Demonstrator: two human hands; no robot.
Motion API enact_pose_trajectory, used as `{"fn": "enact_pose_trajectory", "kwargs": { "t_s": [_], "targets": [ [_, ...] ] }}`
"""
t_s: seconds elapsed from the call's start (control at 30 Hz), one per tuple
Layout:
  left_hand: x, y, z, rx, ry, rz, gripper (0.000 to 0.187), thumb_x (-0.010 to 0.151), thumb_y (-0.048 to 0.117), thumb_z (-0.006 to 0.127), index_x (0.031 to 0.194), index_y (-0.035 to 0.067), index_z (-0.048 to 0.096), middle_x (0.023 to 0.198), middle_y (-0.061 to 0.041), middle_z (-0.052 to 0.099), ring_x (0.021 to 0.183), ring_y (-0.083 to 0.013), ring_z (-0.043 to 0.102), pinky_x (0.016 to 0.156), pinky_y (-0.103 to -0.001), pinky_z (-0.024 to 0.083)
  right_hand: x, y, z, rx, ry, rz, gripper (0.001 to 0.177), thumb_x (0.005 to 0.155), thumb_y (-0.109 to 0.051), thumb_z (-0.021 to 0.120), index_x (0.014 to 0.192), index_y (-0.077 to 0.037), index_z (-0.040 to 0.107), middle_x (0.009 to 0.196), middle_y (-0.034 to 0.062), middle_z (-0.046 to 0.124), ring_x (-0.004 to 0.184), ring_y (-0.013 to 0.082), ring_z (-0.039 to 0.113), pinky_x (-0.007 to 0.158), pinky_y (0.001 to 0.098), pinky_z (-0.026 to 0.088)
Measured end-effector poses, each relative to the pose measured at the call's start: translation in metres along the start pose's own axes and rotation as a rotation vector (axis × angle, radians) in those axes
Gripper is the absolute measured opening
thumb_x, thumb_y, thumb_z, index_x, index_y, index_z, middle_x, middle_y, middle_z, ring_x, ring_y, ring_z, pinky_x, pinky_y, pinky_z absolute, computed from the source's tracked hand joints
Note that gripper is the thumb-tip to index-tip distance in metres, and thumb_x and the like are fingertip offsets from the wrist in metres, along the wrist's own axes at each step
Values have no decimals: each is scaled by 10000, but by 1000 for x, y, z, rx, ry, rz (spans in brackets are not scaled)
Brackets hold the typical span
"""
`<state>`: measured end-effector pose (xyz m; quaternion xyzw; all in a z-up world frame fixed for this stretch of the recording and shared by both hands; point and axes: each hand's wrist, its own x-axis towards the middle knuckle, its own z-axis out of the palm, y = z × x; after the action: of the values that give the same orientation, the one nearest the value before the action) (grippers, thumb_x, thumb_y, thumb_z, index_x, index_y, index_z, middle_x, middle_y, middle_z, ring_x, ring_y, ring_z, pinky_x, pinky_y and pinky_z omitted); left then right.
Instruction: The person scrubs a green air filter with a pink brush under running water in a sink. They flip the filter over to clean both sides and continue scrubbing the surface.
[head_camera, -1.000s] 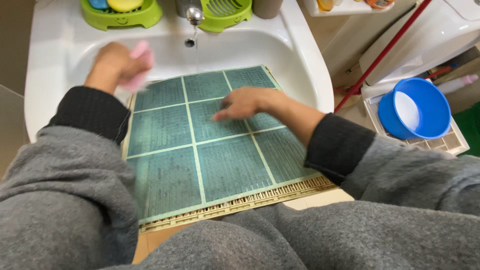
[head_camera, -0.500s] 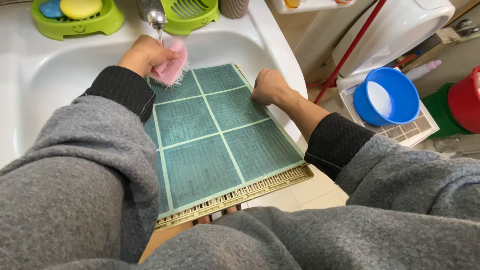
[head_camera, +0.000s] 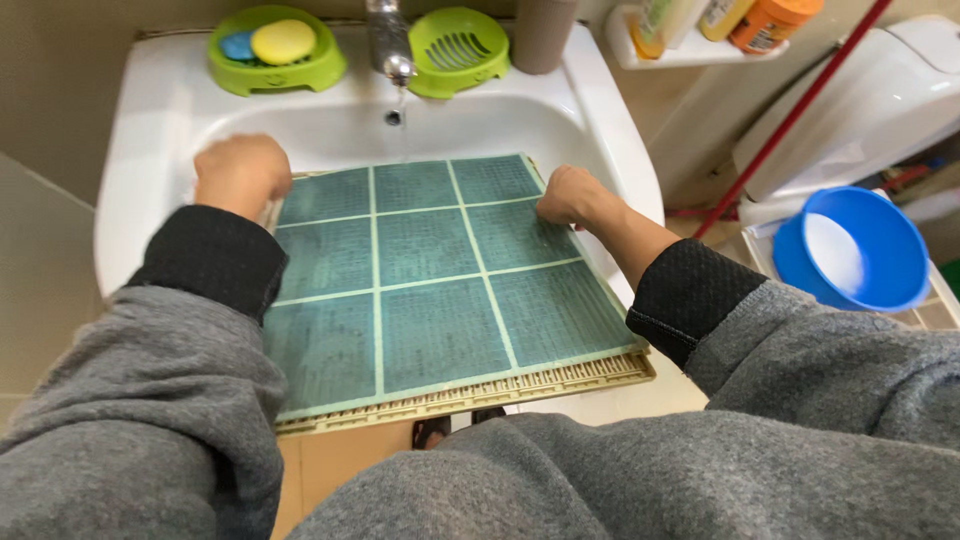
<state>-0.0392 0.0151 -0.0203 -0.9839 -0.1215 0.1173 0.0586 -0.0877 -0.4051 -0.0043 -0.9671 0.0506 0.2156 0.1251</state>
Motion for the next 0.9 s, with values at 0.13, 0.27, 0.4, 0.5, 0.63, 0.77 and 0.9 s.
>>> {"fn": "enact_pose_trajectory", "kwargs": {
  "t_s": [0.13,0.27,0.4,0.5,0.63,0.77,0.9],
  "targets": [
    [-58,-3,-3,73,-165,-110,361,841,337,781,1150,150,802,1179,-125,763,1050,-340,737,778,-508,574,2,-7,5,23,-2,29,247,848,-104,604,797,118,698,725,265,707,602,344,719,567,452,582],
    [-92,3,-13,35,-249,-158,520,849,574,767,1181,175,790,1185,-98,769,1083,-344,714,849,-500,503,0,-10,0,-61,-70,52,316,872,-149,611,750,124,710,714,279,692,583,330,684,549,449,533],
    [-98,6,-18,20,-297,-191,575,843,617,751,1192,161,779,1179,-137,758,1056,-380,726,848,-506,507,1,-3,-3,107,-67,145,275,884,-158,671,775,95,658,710,203,629,536,284,604,487,421,478],
    [-92,3,-12,-41,-311,-231,588,826,600,777,1216,160,771,1204,-149,750,1103,-388,715,897,-511,515,14,12,4,378,-58,227,315,898,-215,759,798,50,623,763,137,586,571,241,567,484,389,469],
    [-79,-2,3,-108,-269,-239,543,826,526,802,1221,156,770,1246,-154,731,1170,-370,679,962,-493,513,47,38,7,732,-113,235,243,927,-206,763,870,4,656,854,93,600,668,193,581,538,344,497],
    [-68,-10,10,-147,-205,-164,461,839,445,806,1175,131,777,1208,-164,727,1118,-349,674,927,-452,517,70,61,1,1227,-436,321,208,971,-158,608,1017,38,661,935,166,726,785,230,733,658,368,643],
    [-62,-22,-4,-225,-174,-107,389,849,382,806,1114,99,779,1114,-176,727,1015,-326,659,852,-435,510,58,92,-14,1474,-374,380,180,993,-90,645,1082,67,634,961,159,718,821,237,745,736,380,670]
  ]
}}
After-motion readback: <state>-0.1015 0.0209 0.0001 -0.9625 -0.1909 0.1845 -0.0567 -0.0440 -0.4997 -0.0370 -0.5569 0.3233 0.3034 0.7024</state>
